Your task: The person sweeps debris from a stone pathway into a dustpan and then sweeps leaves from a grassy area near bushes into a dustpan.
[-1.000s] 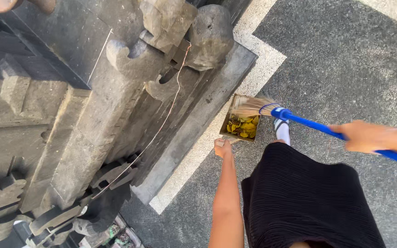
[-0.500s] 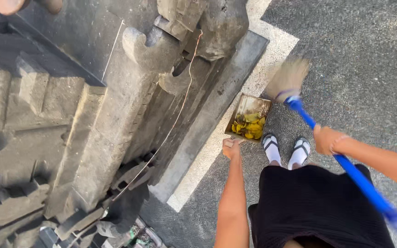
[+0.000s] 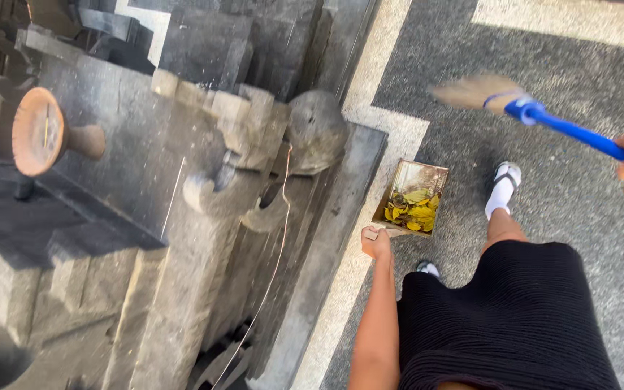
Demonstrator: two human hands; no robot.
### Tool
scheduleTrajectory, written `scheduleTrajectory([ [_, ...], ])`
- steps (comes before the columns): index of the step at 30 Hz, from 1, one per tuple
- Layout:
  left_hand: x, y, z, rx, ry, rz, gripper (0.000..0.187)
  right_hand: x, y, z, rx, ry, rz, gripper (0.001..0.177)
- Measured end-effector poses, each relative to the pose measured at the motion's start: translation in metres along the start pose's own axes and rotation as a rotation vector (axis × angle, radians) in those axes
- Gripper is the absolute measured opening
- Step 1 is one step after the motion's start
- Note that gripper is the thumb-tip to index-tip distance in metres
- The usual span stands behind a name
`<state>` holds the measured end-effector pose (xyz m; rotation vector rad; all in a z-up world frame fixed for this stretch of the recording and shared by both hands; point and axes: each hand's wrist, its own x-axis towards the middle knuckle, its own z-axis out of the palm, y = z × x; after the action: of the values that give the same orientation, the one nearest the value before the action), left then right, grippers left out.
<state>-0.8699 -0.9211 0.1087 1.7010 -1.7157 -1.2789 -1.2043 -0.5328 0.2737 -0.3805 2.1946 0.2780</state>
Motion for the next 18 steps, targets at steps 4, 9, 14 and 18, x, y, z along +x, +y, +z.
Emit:
scheduleTrajectory([
  [4,-0.003,0.052,0.079,-0.092,0.050,-0.021,0.018,0.142,0.009,-0.066,0.097,0.143,0.026,0.038],
  [9,-0.009,0.127,0.176,-0.224,0.085,-0.014,0.015,0.205,-0.067,-0.066,0.033,0.277,-0.214,0.035],
  [14,-0.009,0.166,0.248,0.180,0.260,-0.006,0.017,0.171,0.039,-0.148,-0.068,-0.283,-0.397,0.035],
  [18,0.020,0.204,0.297,0.274,0.224,0.038,0.021,0.154,0.137,-0.244,-0.071,-0.290,-0.312,0.056],
])
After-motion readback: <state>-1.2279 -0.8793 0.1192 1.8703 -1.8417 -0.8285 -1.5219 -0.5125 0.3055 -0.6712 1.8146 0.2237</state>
